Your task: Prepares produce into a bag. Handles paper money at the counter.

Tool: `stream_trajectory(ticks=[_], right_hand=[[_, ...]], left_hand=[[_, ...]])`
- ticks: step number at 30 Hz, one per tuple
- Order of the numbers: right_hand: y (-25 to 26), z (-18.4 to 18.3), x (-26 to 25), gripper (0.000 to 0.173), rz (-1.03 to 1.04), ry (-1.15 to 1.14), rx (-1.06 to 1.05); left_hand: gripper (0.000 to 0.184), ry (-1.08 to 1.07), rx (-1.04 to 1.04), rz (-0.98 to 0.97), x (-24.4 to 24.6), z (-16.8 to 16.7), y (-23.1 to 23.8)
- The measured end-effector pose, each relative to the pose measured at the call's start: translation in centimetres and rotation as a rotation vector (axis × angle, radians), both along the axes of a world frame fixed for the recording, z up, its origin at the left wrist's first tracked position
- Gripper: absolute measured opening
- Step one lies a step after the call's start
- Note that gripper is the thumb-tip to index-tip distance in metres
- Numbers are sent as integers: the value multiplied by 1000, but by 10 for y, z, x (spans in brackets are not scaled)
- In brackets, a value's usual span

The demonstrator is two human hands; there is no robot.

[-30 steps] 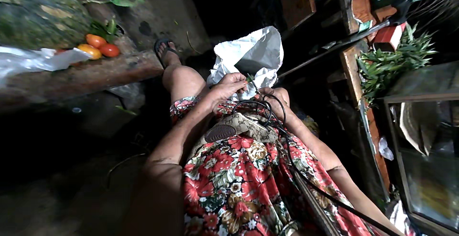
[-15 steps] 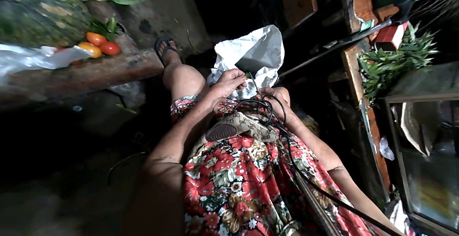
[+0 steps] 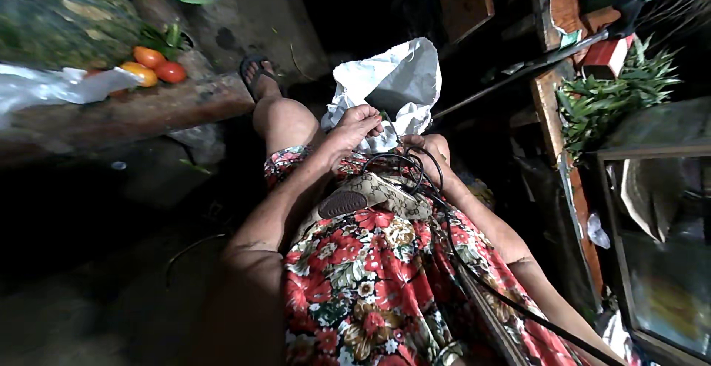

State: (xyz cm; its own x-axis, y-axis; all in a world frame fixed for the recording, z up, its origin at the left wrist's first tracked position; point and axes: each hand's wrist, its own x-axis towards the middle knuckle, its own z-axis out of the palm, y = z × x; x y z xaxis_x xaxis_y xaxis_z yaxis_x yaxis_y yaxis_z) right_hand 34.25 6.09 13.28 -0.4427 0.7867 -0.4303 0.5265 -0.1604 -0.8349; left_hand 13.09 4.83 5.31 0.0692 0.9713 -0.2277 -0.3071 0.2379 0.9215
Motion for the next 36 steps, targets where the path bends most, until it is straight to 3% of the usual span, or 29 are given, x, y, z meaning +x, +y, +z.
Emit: stream_trajectory(ticks=[36], right_hand=[[6,5,-6,24,64,-88,63]], left_hand=[[14,141,41,-104,3,1,1]])
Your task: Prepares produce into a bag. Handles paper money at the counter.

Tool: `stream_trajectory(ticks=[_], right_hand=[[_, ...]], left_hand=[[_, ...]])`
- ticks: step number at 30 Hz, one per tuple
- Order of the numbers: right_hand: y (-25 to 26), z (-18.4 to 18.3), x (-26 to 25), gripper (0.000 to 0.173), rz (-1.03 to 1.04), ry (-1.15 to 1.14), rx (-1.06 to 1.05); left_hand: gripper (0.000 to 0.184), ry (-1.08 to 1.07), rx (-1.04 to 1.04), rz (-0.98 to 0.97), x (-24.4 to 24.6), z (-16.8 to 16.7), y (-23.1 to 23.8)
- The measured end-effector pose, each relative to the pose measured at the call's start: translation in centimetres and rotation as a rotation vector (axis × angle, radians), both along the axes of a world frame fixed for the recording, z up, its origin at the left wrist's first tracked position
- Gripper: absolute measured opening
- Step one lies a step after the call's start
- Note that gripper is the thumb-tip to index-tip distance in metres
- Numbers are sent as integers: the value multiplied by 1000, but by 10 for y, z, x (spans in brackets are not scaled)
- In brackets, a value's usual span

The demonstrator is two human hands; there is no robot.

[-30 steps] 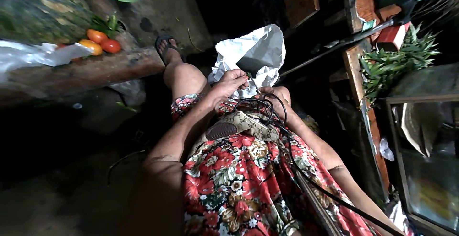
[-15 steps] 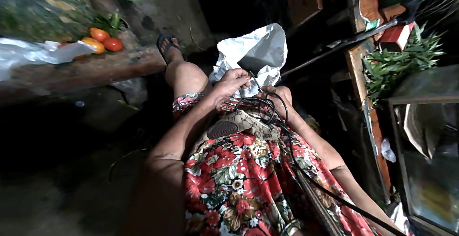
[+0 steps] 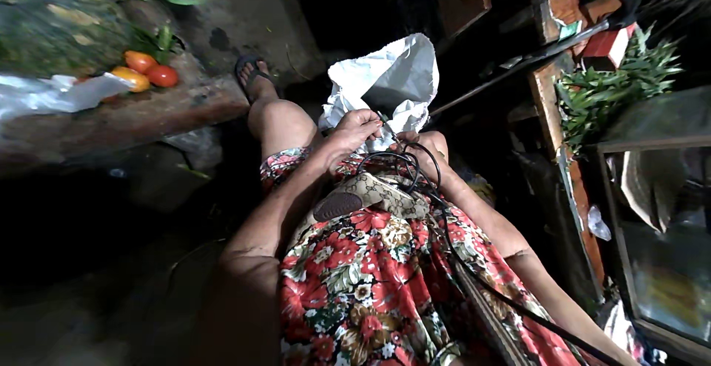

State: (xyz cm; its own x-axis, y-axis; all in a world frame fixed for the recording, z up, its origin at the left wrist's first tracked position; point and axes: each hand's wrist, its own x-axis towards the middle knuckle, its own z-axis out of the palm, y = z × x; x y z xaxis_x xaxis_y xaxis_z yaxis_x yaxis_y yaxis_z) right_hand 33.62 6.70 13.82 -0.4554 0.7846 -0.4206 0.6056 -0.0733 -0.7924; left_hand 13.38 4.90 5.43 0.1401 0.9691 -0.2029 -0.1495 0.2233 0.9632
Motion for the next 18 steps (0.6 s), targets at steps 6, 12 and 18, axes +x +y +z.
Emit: stream_trajectory(ticks=[6,12,18], right_hand=[[5,-1,5,27,121,-53,126],[1,-13,7,28,-74,55,-16],[9,0,27,35,-96,-53,211]], left_hand=[[18,56,11,-9,-2,1,-8],[26,76,-4,26,-6,-2,-10],[47,97,-48,25,2,-2,1]])
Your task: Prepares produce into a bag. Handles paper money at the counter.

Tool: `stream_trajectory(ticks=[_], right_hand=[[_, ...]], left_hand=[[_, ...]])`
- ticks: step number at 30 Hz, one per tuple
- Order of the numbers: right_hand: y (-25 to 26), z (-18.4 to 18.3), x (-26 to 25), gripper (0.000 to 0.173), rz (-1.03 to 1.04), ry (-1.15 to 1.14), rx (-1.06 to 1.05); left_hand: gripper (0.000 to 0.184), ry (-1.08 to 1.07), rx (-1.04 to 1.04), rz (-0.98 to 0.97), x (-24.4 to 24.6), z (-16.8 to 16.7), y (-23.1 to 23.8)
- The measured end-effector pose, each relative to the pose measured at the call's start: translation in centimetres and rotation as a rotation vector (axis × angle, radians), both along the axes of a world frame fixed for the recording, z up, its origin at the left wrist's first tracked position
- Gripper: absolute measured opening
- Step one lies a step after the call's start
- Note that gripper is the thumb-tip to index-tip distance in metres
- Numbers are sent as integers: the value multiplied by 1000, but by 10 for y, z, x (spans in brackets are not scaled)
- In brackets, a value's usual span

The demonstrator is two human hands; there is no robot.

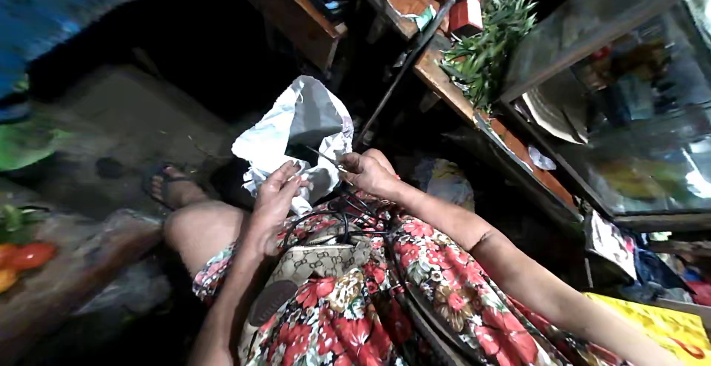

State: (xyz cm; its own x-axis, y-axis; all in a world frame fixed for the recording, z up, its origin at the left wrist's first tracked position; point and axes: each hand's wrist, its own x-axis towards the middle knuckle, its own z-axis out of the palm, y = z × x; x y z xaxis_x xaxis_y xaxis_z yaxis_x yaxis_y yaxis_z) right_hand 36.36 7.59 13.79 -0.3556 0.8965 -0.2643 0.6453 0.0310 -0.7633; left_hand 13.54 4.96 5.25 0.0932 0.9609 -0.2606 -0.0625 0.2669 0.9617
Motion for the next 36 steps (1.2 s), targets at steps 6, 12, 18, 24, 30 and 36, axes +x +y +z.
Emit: stream_trajectory(ticks=[6,12,18,24,30,36], right_hand=[[39,58,47,36,-148,-159,393],[100,113,133,40,-395,-493,666],[128,115,180,38,-576,-716,589],[135,119,176,38,-635,-717,533],[139,117,181,39,-733,-650,590],[137,124,184,51,-767,-520,663]], left_hand=[[55,-25,-18,57,-2,-2,-1],[52,-39,-35,68,0,-5,1],[48,-38,-62,76,-3,-8,2],[49,-27,-78,79,-3,-12,5],[47,-35,-90,91,-6,-7,4],[42,-71,-48,119,-7,-7,1]])
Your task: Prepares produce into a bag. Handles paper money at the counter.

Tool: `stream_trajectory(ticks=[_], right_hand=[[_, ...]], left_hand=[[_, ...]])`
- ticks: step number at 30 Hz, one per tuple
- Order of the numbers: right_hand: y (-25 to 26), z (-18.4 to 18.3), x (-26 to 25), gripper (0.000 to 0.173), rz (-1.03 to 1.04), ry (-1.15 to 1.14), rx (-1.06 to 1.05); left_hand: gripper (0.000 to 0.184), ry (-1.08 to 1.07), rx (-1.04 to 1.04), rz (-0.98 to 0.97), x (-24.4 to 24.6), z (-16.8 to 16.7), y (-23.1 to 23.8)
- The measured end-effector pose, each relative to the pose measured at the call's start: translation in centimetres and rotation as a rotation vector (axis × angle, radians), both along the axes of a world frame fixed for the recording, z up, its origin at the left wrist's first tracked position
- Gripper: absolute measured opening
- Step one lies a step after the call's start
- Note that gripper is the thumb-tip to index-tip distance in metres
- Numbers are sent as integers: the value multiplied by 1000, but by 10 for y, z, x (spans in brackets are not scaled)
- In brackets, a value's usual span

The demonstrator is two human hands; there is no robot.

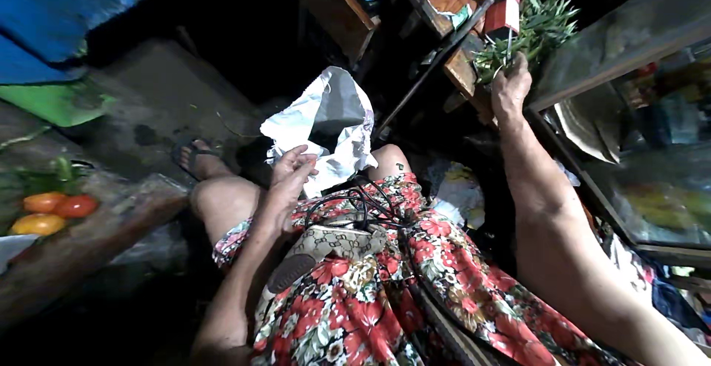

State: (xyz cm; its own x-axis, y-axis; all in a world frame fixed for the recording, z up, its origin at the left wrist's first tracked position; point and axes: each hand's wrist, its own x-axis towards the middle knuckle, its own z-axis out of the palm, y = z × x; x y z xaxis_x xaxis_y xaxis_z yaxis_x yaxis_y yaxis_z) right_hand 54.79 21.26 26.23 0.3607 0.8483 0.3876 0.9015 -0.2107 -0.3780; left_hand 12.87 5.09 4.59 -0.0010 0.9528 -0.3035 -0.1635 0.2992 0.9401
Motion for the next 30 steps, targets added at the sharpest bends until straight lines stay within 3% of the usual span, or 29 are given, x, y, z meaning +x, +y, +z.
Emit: stream_trajectory(ticks=[4,7,10,16,22,30], right_hand=[[-2,7,-20,56,161,166,136],[-14,-1,-63,58,385,319,206],[-40,-23,-126,69,542,487,-1],[-93,-115,-220,68,665,779,-501],[-122,-145,-234,76,674,804,-762],[-122,-150,-235,73,666,875,-735]], left_hand=[[36,20,18,-14,-2,10,-11],[27,-20,31,45,0,2,-1],[24,-21,42,55,1,-4,2],[21,-117,135,-29,-2,-10,-1],[15,-189,204,-121,3,-6,-1],[9,-99,180,-145,15,3,-3]])
